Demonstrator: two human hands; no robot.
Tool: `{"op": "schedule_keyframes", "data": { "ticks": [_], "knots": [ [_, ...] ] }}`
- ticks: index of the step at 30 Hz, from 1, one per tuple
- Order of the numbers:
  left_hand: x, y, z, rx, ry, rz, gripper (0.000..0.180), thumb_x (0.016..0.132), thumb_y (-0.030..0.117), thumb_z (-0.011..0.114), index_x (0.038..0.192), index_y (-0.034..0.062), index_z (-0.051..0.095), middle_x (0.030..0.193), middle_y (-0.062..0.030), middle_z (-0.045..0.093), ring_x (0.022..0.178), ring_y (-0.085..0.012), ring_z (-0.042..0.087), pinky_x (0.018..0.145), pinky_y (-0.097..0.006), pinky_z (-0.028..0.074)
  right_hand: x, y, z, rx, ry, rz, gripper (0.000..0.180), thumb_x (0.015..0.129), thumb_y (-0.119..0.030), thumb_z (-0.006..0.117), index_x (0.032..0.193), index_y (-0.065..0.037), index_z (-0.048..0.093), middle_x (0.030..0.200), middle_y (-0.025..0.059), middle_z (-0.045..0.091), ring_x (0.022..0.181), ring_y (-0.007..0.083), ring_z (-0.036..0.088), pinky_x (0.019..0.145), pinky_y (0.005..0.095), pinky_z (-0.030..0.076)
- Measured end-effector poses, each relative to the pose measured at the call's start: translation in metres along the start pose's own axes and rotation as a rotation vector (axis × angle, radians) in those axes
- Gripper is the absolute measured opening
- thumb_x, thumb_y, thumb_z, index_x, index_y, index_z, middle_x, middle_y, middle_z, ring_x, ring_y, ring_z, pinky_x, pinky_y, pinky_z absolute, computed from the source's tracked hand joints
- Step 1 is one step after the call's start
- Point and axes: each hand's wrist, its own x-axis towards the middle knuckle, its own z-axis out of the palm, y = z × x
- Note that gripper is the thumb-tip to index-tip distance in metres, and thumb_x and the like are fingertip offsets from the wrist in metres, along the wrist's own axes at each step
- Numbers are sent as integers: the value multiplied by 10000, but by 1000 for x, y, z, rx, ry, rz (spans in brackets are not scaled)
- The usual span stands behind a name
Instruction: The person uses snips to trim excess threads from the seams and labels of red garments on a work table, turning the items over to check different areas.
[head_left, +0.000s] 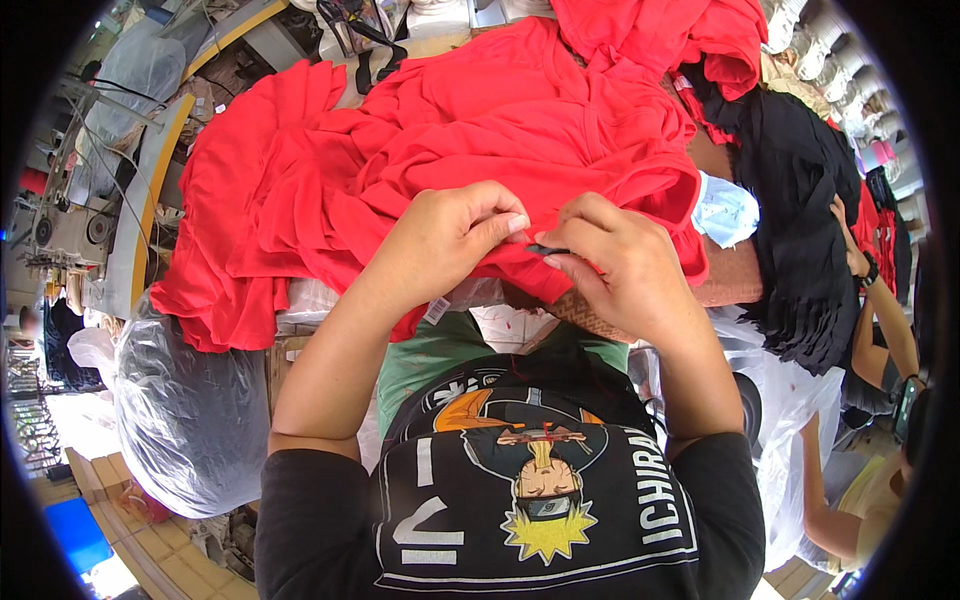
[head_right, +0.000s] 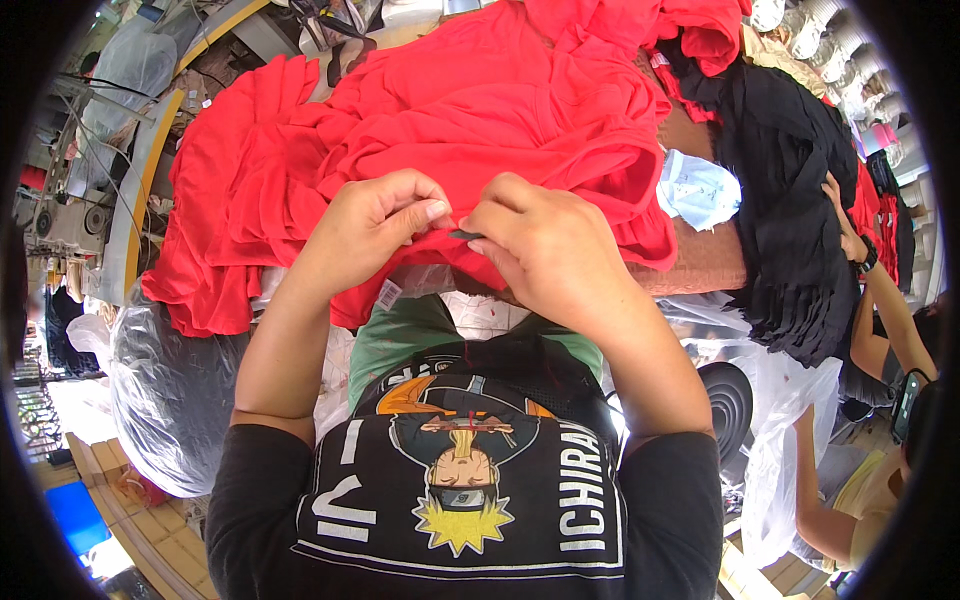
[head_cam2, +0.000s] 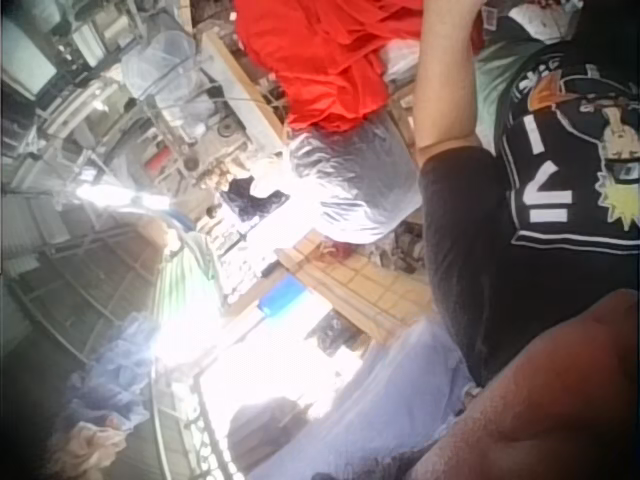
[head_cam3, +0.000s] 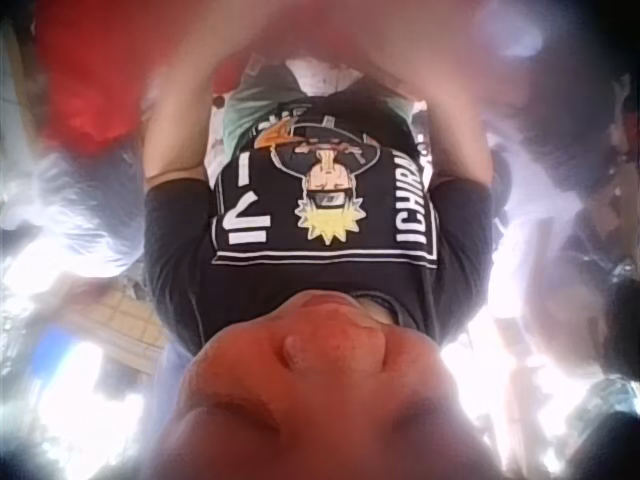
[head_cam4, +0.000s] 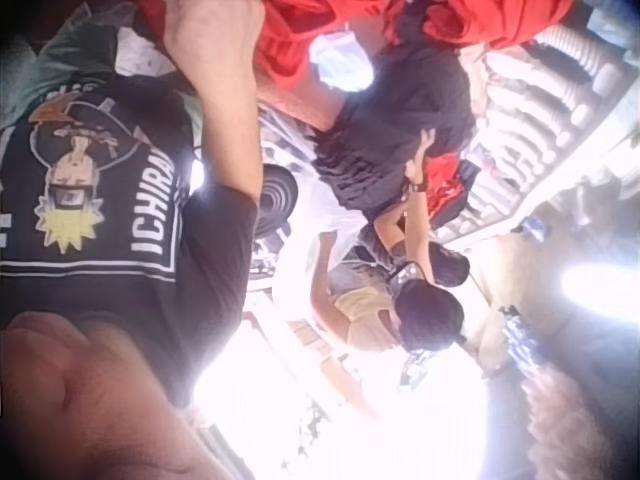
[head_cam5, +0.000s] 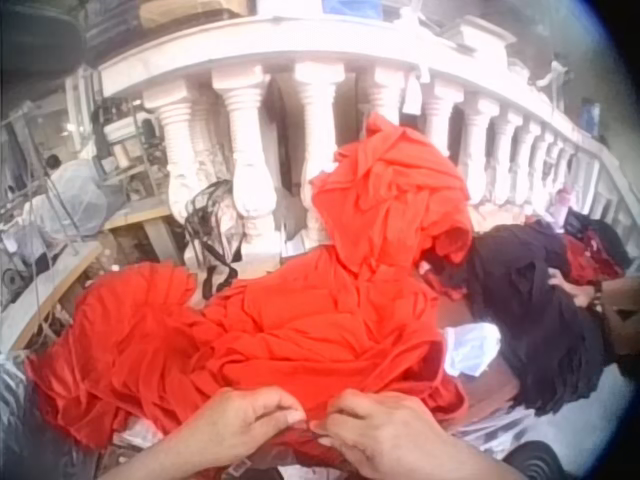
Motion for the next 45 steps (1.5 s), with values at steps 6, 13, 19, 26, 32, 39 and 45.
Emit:
{"op": "schedule_keyframes", "data": {
  "ticks": [6, 13, 19, 26, 32, 39, 45],
  "knots": [
    [-4, 1, -2, 10, 51, 0, 131, 930, 88, 603, 994, -11, 658, 860, -14, 662, 792, -63, 586, 717, -226, 478, -7, 13, 15, 137, 33, 199, 183, 730, -60, 734, 883, -61, 634, 843, 71, 576, 710, 263, 640, 598, 361, 505],
    [-12, 4, 0, 120, 7, 113, 161, 874, 65, 666, 1006, -18, 703, 901, -69, 704, 831, -91, 636, 759, -239, 500, -5, 12, 15, 100, 163, 144, 206, 701, -28, 738, 861, -70, 616, 810, 72, 568, 652, 253, 629, 550, 342, 492],
    [-11, 4, 5, 21, 63, -52, 177, 907, 126, 646, 1013, -7, 697, 890, -39, 704, 780, -84, 645, 686, -221, 499, -9, 11, 16, 38, 195, 99, 232, 682, -34, 741, 859, -77, 598, 803, 58, 565, 637, 250, 623, 534, 349, 486],
    [-11, 4, 14, -113, 134, -63, 179, 958, 186, 590, 1024, 40, 671, 923, -20, 700, 765, -65, 653, 607, -185, 465, -16, 11, 19, 102, 124, 122, 217, 707, -40, 733, 873, -81, 600, 819, 54, 579, 647, 250, 625, 542, 352, 491],
    [-10, 1, 18, -177, 134, -72, 172, 966, 195, 577, 1052, 61, 642, 936, -17, 691, 749, -73, 657, 606, -179, 465, -12, 8, 5, 321, 26, 257, 148, 791, -34, 719, 917, -29, 640, 792, 69, 581, 703, 180, 597, 633, 292, 468],
    [-12, 7, 20, -117, 153, -46, 174, 958, 190, 588, 1055, 58, 645, 926, -9, 684, 739, -70, 655, 603, -180, 471, -3, 12, 11, 496, 18, 345, 136, 818, -38, 698, 948, -8, 672, 825, 97, 628, 709, 175, 608, 639, 285, 473],
    [-10, 1, 26, 22, 197, 102, 159, 945, 156, 601, 1013, 22, 655, 892, -6, 678, 707, -58, 618, 620, -191, 483, -4, 5, 20, 573, 25, 376, 89, 816, -25, 709, 882, 1, 656, 750, 28, 569, 666, 82, 500, 610, 246, 411]
  ]
}}
